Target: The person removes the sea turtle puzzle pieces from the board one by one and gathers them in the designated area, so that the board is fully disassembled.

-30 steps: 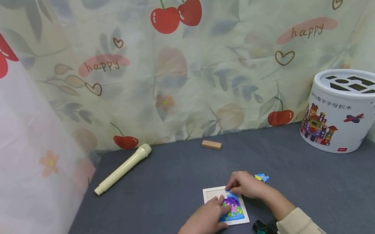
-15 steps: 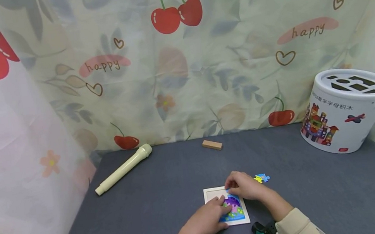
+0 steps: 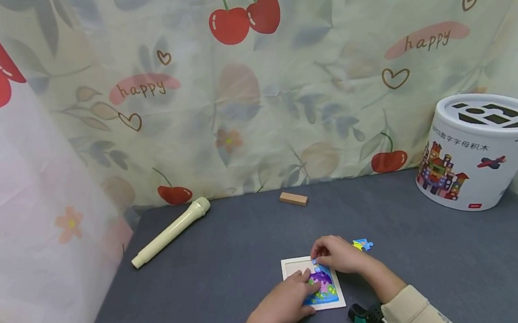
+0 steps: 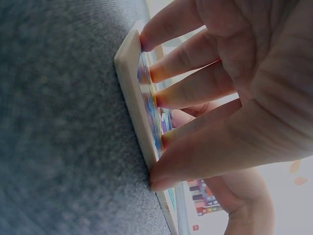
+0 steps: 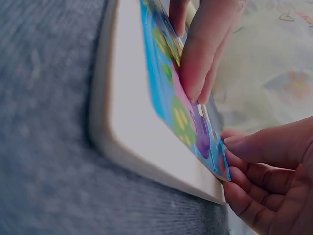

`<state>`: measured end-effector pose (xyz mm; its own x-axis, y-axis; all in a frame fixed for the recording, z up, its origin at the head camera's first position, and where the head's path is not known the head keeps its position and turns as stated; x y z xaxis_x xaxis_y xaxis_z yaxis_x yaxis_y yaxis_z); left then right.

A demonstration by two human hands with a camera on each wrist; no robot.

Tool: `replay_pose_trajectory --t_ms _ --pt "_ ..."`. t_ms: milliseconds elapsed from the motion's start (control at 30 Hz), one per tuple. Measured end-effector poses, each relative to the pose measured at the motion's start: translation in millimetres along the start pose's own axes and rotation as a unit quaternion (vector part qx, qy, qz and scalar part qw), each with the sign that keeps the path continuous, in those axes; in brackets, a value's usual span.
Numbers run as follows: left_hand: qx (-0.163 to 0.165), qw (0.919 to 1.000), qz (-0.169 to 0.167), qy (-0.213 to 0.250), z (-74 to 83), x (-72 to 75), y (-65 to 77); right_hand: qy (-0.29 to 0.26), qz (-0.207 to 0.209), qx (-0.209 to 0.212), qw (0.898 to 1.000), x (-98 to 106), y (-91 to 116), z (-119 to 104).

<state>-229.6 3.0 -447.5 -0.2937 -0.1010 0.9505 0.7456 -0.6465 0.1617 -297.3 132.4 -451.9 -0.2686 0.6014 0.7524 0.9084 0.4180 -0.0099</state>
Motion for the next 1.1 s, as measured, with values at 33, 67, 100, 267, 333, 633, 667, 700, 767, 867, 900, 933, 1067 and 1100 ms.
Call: replay_pose_trajectory --t_ms 33,67,100,267,333,633,667,700,767,867,900,933,1067,1100 --pt "0.001 1.0000 -0.001 -0.001 0.2 0.1 -0.1 -0.007 -0.002 0.002 1.000 0.6 0.0 0.7" --pt "0.001 1.0000 -0.003 -0.002 0.6 0.3 -0.2 -0.014 -0.003 0.006 1.000 1.5 -0.1 1.3" --pt "0.002 1.0000 -0.005 -0.004 0.8 0.4 -0.2 -0.024 -0.005 0.011 1.000 2.5 -0.1 1.7" --pt "0.005 0.9999 -0.004 -0.009 2.7 1.2 -0.3 -0.060 -0.013 0.041 0.997 7.2 -1.0 4.7" --pt "0.004 0.9999 -0.004 -0.011 2.8 0.6 -0.6 -0.068 -0.022 0.044 0.996 7.7 -1.1 5.9" --pt "0.006 0.9999 -0.010 -0.003 1.1 -2.2 -1.0 -0.094 -0.050 0.040 0.994 7.5 -0.2 6.9" --pt "0.006 0.9999 -0.009 -0.003 1.2 -2.3 -0.9 -0.098 -0.052 0.038 0.993 7.9 0.0 6.8" --pt "0.005 1.0000 -0.007 -0.004 1.3 -2.3 -0.7 -0.103 -0.054 0.035 0.993 8.3 0.2 6.8" --pt "0.004 1.0000 -0.004 -0.006 1.5 -2.2 -0.5 -0.113 -0.056 0.029 0.992 8.3 0.6 7.3" --pt "0.000 0.9999 0.002 -0.013 2.2 -1.3 -0.1 -0.132 -0.051 0.015 0.990 8.4 0.9 9.4" --pt "-0.001 0.9999 0.005 -0.015 2.4 -0.7 0.1 -0.139 -0.048 0.009 0.989 8.7 1.0 10.6" --pt "-0.003 0.9998 0.007 -0.016 2.7 -0.3 0.3 -0.145 -0.045 0.005 0.988 9.4 1.2 11.9" --pt "-0.003 0.9998 0.013 -0.016 3.2 0.8 1.0 -0.164 -0.038 -0.010 0.986 15.4 3.0 18.8" --pt "-0.003 0.9998 0.014 -0.016 3.2 0.9 1.2 -0.165 -0.036 -0.011 0.986 18.0 3.8 20.8"
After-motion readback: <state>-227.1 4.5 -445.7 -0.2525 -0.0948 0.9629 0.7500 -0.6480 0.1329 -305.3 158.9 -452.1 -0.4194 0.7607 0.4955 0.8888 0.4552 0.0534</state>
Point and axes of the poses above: each hand's wrist, its own y-axis away from the middle knuckle, its own x-axis out of the back of the hand, z = x × y, the point moved 5 cm from there along -y, towards the middle knuckle, and after that the axes turned 2 degrees about z, right-handed, at the moved point
